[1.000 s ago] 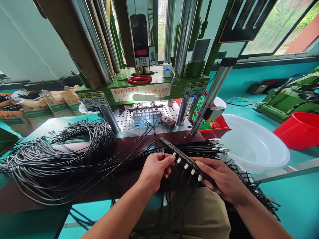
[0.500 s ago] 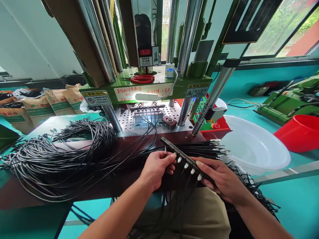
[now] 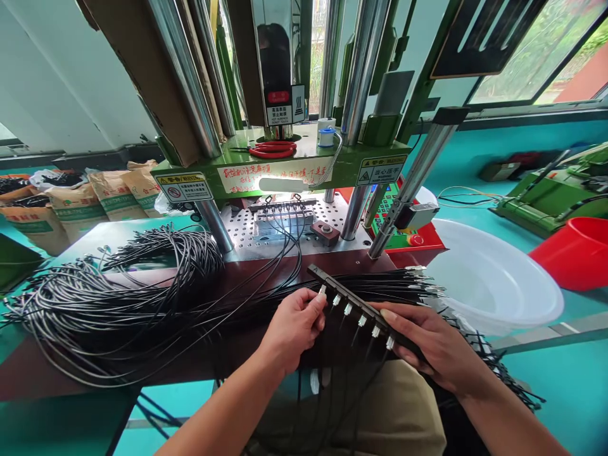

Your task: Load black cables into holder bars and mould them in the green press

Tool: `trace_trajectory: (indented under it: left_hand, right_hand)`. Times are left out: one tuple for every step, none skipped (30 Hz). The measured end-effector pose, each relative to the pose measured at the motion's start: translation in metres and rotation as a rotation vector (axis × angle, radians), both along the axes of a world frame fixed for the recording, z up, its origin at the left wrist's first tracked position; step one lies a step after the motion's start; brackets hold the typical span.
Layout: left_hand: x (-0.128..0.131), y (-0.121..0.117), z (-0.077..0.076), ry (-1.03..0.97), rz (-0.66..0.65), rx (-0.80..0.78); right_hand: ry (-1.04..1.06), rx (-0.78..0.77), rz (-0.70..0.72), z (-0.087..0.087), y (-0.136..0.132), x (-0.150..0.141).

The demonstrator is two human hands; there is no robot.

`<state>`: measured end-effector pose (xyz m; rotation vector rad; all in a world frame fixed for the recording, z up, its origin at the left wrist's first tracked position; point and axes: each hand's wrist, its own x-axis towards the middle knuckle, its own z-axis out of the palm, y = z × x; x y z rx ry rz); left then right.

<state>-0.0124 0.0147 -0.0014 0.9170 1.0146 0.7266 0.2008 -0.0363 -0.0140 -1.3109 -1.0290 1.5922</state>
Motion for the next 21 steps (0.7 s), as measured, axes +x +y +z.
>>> trace_trajectory:
  left_hand:
    - [0.0013, -0.0001, 0.0001, 0.009, -0.002, -0.009]
    - [0.0023, -0.0002, 0.0004, 0.017, -0.002, -0.015]
    - [0.0028, -0.0002, 0.0009, 0.025, -0.003, -0.018]
    - [0.0030, -0.0002, 0.0014, 0.030, -0.003, -0.017]
    - [0.0029, 0.0000, 0.0019, 0.032, -0.004, -0.018]
    - [0.0026, 0.0002, 0.0023, 0.033, -0.006, -0.019]
    - [0.0022, 0.0004, 0.0026, 0.032, -0.008, -0.020]
    - [0.0017, 0.0005, 0.0027, 0.033, -0.008, -0.021]
    - [0.0013, 0.0006, 0.0027, 0.034, -0.008, -0.023]
    - [0.0010, 0.0006, 0.0027, 0.037, -0.008, -0.026]
    - [0.0007, 0.0006, 0.0026, 0.041, -0.009, -0.029]
    - [0.0005, 0.0005, 0.0025, 0.045, -0.009, -0.032]
    - [0.0003, 0.0004, 0.0024, 0.046, -0.011, -0.034]
    - [0.0003, 0.0004, 0.0022, 0.046, -0.012, -0.034]
    - [0.0002, 0.0003, 0.0021, 0.045, -0.012, -0.034]
    - [0.0002, 0.0003, 0.0020, 0.042, -0.011, -0.033]
    - [0.0001, 0.0003, 0.0018, 0.039, -0.011, -0.033]
    - [0.0001, 0.0003, 0.0017, 0.035, -0.009, -0.033]
    - [-0.0001, 0.0004, 0.0017, 0.033, -0.009, -0.035]
    - [-0.0002, 0.0005, 0.0016, 0.031, -0.010, -0.036]
    - [-0.0004, 0.0006, 0.0017, 0.029, -0.011, -0.036]
  right_hand:
    - [-0.008, -0.002, 0.008, 0.0012, -0.0001, 0.0000]
    - [-0.016, -0.004, 0.015, 0.0024, -0.0003, 0.0001]
    - [-0.024, -0.002, 0.020, 0.0034, -0.0005, 0.0003]
    - [-0.030, -0.001, 0.028, 0.0041, -0.0007, 0.0003]
    - [-0.034, 0.002, 0.032, 0.0046, -0.0008, 0.0003]
    - [-0.037, 0.006, 0.035, 0.0048, -0.0008, 0.0003]
    - [-0.040, 0.008, 0.037, 0.0047, -0.0008, 0.0002]
    - [-0.044, 0.007, 0.039, 0.0043, -0.0008, 0.0001]
    - [-0.049, 0.008, 0.036, 0.0038, -0.0007, 0.0000]
    - [-0.053, 0.010, 0.034, 0.0030, -0.0007, 0.0000]
    - [-0.055, 0.012, 0.036, 0.0022, -0.0008, 0.0001]
    - [-0.055, 0.015, 0.040, 0.0012, -0.0009, 0.0002]
    - [-0.055, 0.020, 0.041, 0.0001, -0.0011, 0.0004]
    - [-0.054, 0.025, 0.041, -0.0009, -0.0012, 0.0007]
    - [-0.053, 0.027, 0.038, -0.0019, -0.0014, 0.0009]
    - [-0.052, 0.025, 0.034, -0.0026, -0.0014, 0.0012]
    - [-0.052, 0.025, 0.026, -0.0032, -0.0015, 0.0013]
    - [-0.052, 0.025, 0.020, -0.0034, -0.0014, 0.0015]
    - [-0.052, 0.024, 0.020, -0.0034, -0.0013, 0.0015]
    - [-0.052, 0.024, 0.026, -0.0032, -0.0012, 0.0014]
    - [-0.052, 0.024, 0.033, -0.0028, -0.0010, 0.0013]
